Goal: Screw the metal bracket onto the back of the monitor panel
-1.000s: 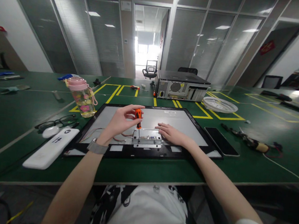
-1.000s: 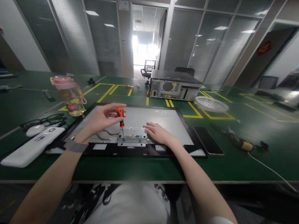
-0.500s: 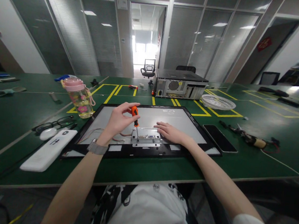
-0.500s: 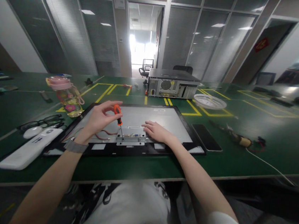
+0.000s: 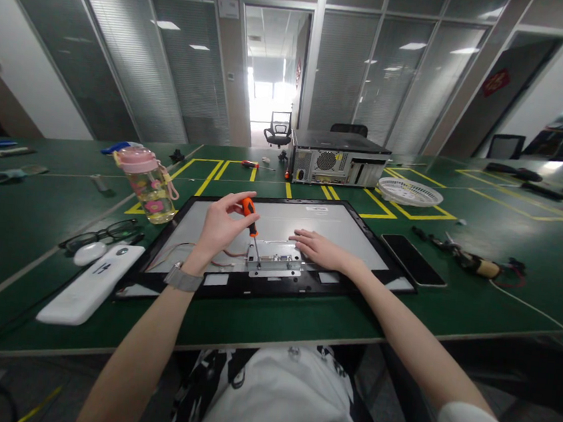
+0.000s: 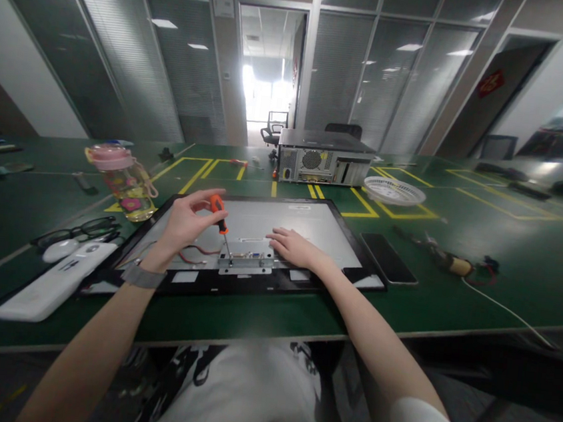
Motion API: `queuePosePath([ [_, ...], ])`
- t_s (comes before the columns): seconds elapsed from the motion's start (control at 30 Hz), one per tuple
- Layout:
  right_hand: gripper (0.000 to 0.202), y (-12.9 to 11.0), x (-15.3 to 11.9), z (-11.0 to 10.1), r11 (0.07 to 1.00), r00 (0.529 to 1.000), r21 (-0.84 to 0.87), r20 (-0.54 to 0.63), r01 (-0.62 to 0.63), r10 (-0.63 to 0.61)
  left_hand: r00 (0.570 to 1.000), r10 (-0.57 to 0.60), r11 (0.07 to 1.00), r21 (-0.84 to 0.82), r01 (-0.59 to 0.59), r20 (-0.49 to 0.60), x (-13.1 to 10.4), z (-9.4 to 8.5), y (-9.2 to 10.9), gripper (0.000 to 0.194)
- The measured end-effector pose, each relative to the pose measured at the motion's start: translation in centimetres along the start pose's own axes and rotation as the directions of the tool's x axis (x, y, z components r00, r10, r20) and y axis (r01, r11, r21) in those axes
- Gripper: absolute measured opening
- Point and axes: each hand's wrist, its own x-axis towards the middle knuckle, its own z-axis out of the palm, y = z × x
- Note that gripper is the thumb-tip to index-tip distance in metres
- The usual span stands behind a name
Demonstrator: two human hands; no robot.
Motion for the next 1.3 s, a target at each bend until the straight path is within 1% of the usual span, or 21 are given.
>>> queuePosePath([
  [0.1,0.053,0.0,0.0,0.1,1.000,1.000,-0.010,0.001,-0.012,0.012,1.000,-0.012,1.000,-0.010,0.012,0.001,0.0,0.0,0.0,0.044],
  [0.3,0.052,0.2,-0.1,0.1,1.000,1.000,0.015,-0.003,-0.014,0.014,0.999,0.025,0.999,-0.025,-0.026,-0.043,0.0,-0.4,0.6,0.042],
  [0.4,0.052,0.2,-0.1,0.1,1.000,1.000,0.013,0.002,-0.016,0.016,0.996,-0.006,0.994,-0.112,-0.004,-0.090,-0.1,-0.2,0.8,0.043],
  [0.5,0.052,0.2,-0.1,0.1,1.000,1.000,0.013,0.005,-0.011,0.010,0.988,-0.120,0.956,-0.280,0.089,-0.094,-0.3,0.8,0.7,0.043],
  [0.57,0.052,0.2,0.0,0.1,1.000,1.000,0.017,0.004,-0.007,0.007,0.983,-0.174,0.928,-0.346,0.142,-0.061,-0.7,1.8,0.5,0.044],
  [0.63,0.051,0.2,0.0,0.1,1.000,1.000,0.022,0.002,-0.002,0.001,0.979,-0.199,0.906,-0.387,0.168,-0.041,-1.1,2.9,0.3,0.043],
  [0.7,0.050,0.2,0.0,0.1,1.000,1.000,0.021,0.001,0.006,-0.006,0.980,-0.198,0.906,-0.385,0.176,-0.019,-1.5,3.8,0.3,0.042],
  [0.83,0.051,0.0,0.0,-0.1,1.000,1.000,-0.012,0.021,0.006,-0.006,0.989,-0.144,0.930,-0.343,0.128,-0.022,-2.2,4.9,0.4,0.040],
  [1.0,0.051,-0.2,0.0,-0.1,1.000,1.000,-0.021,0.017,0.003,-0.002,0.995,-0.092,0.948,-0.311,0.074,-0.044,-2.5,5.1,0.7,0.038],
  [1.17,0.051,0.1,0.1,0.1,1.000,1.000,-0.028,0.015,0.009,-0.009,0.995,-0.081,0.945,-0.322,0.057,-0.064,-2.5,5.2,0.4,0.039],
  [1.3,0.050,0.2,0.1,0.1,1.000,1.000,-0.015,-0.003,0.010,-0.010,0.995,-0.065,0.954,-0.296,0.040,-0.076,-2.5,5.3,0.3,0.038],
])
